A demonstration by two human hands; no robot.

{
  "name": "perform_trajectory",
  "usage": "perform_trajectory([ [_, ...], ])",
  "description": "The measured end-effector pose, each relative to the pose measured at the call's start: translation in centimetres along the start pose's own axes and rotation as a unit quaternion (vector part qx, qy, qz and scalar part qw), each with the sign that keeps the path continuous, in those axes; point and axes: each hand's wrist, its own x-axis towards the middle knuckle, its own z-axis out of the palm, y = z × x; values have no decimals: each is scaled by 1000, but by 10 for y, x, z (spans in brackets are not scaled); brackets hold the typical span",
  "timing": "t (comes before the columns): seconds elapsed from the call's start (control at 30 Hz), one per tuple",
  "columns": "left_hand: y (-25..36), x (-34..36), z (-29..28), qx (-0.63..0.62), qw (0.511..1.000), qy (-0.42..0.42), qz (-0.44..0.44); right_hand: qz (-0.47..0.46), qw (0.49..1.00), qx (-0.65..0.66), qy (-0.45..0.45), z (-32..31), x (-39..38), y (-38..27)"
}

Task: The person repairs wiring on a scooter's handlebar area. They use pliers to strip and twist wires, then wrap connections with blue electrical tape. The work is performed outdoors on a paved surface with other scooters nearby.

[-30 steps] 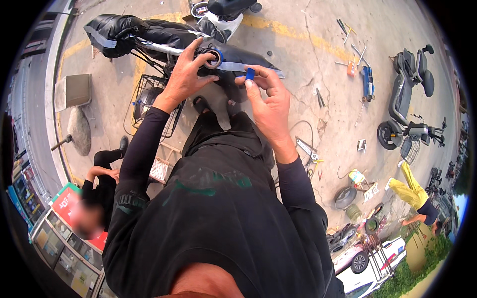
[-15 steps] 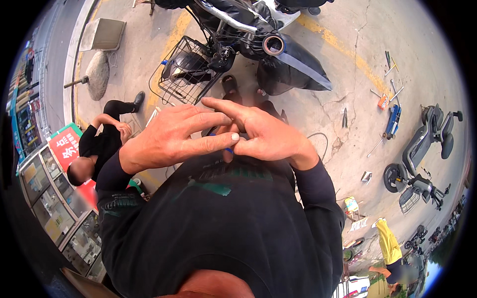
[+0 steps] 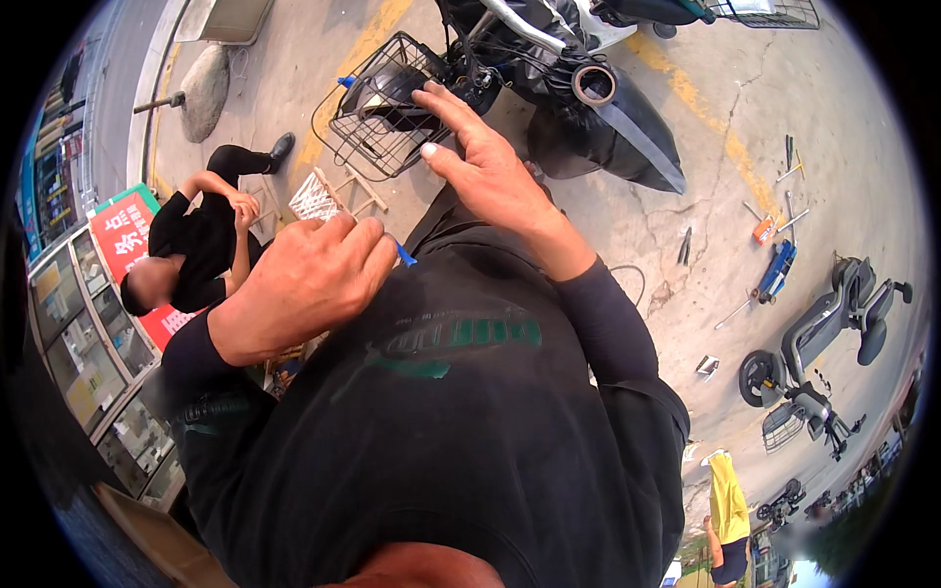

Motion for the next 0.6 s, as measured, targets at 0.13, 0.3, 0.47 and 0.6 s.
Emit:
perform_trajectory([
  [0.13, -30, 12, 32, -237, 953, 85, -167, 43, 990, 77, -109, 3, -12, -18],
  [0.3, -44, 17, 53, -455, 862, 54, -217, 87, 989, 2, -123, 9, -14, -3],
  [0.47, -55, 24, 73, -565, 807, 33, -167, 15, 980, -122, -156, 4, -15, 16],
  [0.6, -70, 33, 83, -571, 808, -19, -141, 125, 978, 2, -166, 1, -9, 25],
])
